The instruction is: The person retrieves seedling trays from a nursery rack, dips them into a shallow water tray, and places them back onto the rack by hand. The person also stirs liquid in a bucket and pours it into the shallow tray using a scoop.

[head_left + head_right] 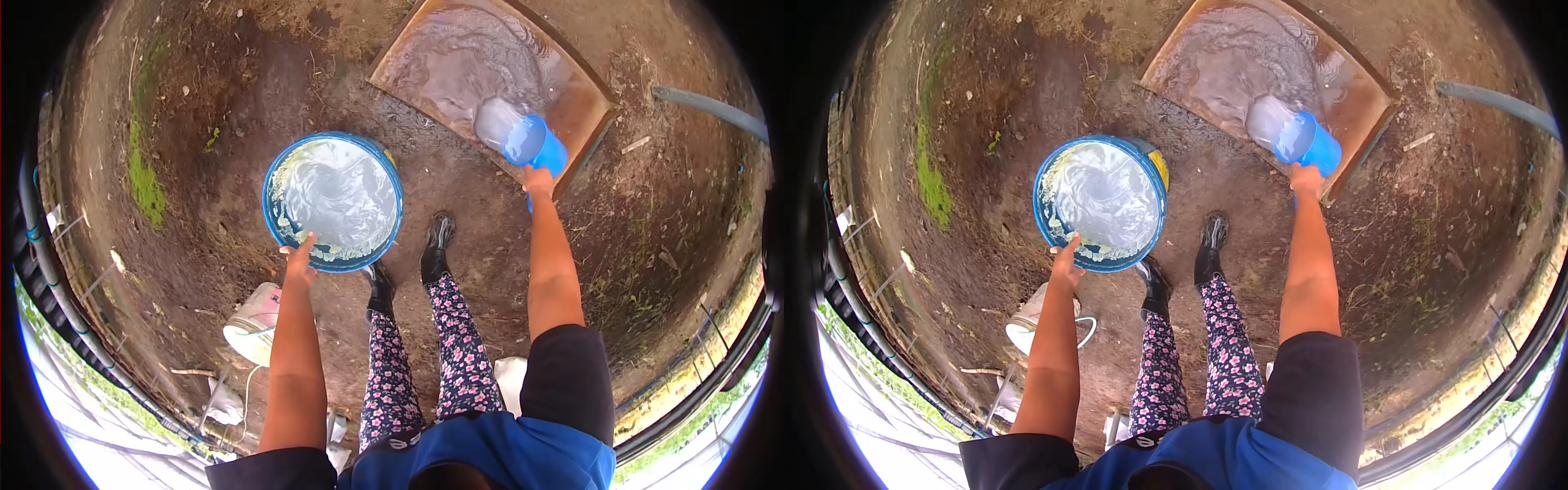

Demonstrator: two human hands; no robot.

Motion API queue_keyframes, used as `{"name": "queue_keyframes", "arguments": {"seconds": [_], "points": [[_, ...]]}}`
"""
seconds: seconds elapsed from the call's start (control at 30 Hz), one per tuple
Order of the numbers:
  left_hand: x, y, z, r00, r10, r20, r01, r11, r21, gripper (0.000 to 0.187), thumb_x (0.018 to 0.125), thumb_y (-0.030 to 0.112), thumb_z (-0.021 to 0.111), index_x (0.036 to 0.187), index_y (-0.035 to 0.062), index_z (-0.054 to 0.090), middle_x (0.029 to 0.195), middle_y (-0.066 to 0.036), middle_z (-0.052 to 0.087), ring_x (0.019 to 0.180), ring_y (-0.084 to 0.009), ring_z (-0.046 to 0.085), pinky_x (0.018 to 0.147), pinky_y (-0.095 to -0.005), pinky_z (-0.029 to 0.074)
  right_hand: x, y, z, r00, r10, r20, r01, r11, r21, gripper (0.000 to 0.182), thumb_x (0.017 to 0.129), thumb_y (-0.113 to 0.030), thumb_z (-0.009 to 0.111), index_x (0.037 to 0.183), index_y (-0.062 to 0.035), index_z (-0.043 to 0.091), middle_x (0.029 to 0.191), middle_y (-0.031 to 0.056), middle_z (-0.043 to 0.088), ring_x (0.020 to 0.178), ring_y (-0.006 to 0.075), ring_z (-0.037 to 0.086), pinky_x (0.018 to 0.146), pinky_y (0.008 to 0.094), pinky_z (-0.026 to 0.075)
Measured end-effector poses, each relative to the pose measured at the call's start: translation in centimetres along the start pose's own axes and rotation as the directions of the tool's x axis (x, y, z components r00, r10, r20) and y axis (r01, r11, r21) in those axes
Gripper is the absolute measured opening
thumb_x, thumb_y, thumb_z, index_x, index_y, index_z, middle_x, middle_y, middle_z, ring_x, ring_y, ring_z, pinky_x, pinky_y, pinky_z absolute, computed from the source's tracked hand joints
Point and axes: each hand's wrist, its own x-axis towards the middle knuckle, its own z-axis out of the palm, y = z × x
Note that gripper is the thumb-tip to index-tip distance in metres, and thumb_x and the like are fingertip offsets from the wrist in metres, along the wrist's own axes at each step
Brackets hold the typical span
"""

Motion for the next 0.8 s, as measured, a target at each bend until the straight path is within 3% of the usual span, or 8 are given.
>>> {"name": "queue_keyframes", "arguments": {"seconds": [0.13,0.23,0.43,0.53,0.63,0.67,0.73,0.8], "points": [[-1.0,0.0,0.0,1.0,0.019,-0.012,-0.019,1.0,0.002,0.099,0.071,0.04,0.064,0.131,0.0184,-0.012,0.136,-0.005,0.02,0.122,-0.0265,0.024,0.091,-0.0526,0.017,-2.4,0.4,0.6,0.973,-0.015,-0.232,0.006,0.999,-0.04,0.047,0.071,-0.034,0.053,0.1,0.0028,0.051,0.095,0.0226,0.056,0.09,0.036,0.054,0.079,0.0412,0.042],[-1.8,0.3,-0.3,0.998,0.029,0.048,-0.028,0.999,-0.024,0.093,0.072,0.039,0.063,0.131,0.0201,-0.006,0.134,-0.003,0.024,0.119,-0.0235,0.027,0.087,-0.0502,0.021,-3.9,1.1,0.8,0.949,-0.03,-0.315,0.033,0.999,0.003,0.047,0.071,-0.031,0.056,0.103,0.0015,0.047,0.098,0.0231,0.055,0.091,0.036,0.053,0.079,0.0415,0.042],[-1.5,0.5,-1.5,0.993,-0.009,0.12,0.007,1.0,0.017,0.073,0.075,0.038,0.06,0.127,0.0192,0.012,0.131,-0.003,0.029,0.115,-0.0213,0.03,0.082,-0.0487,0.025,-7.0,0.8,1.2,0.888,-0.038,-0.458,0.1,0.989,0.11,0.033,0.071,-0.022,0.062,0.094,-0.0026,0.049,0.091,0.0189,0.054,0.087,0.0349,0.052,0.075,0.043,0.041],[0.1,-0.1,-2.2,0.986,-0.005,0.166,-0.003,0.999,0.048,0.07,0.075,0.037,0.059,0.126,0.0189,0.014,0.134,-0.004,0.024,0.119,-0.0225,0.027,0.086,-0.0514,0.023,-9.5,-0.4,1.2,0.832,0.005,-0.554,0.15,0.96,0.235,0.026,0.072,-0.018,0.062,0.09,-0.0031,0.05,0.084,0.0148,0.05,0.081,0.034,0.051,0.072,0.0427,0.041],[-0.5,0.3,-2.1,0.99,-0.033,0.134,0.022,0.997,0.08,0.072,0.075,0.038,0.059,0.127,0.0186,0.014,0.139,-0.004,0.014,0.125,-0.0245,0.017,0.091,-0.055,0.017,-12.6,-2.0,0.9,0.758,-0.054,-0.65,0.314,0.904,0.291,0.018,0.074,-0.013,0.059,0.085,-0.0025,0.049,0.08,0.0136,0.045,0.077,0.0332,0.05,0.069,0.0414,0.039],[-2.0,0.9,-2.0,0.984,-0.018,0.175,0.005,0.997,0.073,0.078,0.074,0.039,0.059,0.13,0.0182,0.009,0.141,-0.005,0.005,0.128,-0.0259,0.007,0.094,-0.0568,0.011,-13.8,-2.4,0.9,0.715,-0.177,-0.676,0.437,0.869,0.234,0.018,0.074,-0.013,0.058,0.085,-0.0023,0.049,0.08,0.0138,0.046,0.077,0.0329,0.049,0.069,0.0409,0.039],[-0.4,0.2,-2.6,0.979,-0.029,0.202,0.015,0.997,0.072,0.081,0.074,0.039,0.059,0.132,0.0181,0.005,0.141,-0.005,0.003,0.128,-0.0266,0.003,0.094,-0.0572,0.01,-16.9,-2.8,1.2,0.582,-0.404,-0.706,0.653,0.749,0.109,0.017,0.075,-0.012,0.057,0.085,-0.0017,0.048,0.08,0.0143,0.046,0.077,0.0323,0.048,0.07,0.0397,0.038],[-0.1,0.1,-3.0,0.969,-0.026,0.245,0.009,0.997,0.071,0.088,0.073,0.04,0.06,0.133,0.0182,-0.001,0.141,-0.004,0.001,0.128,-0.0266,0.0,0.094,-0.0568,0.01,-22.8,-4.4,1.0,0.581,-0.554,-0.596,0.77,0.612,0.182,0.02,0.076,-0.014,0.056,0.087,0.0003,0.047,0.081,0.0158,0.047,0.077,0.032,0.048,0.072,0.0371,0.038]]}}
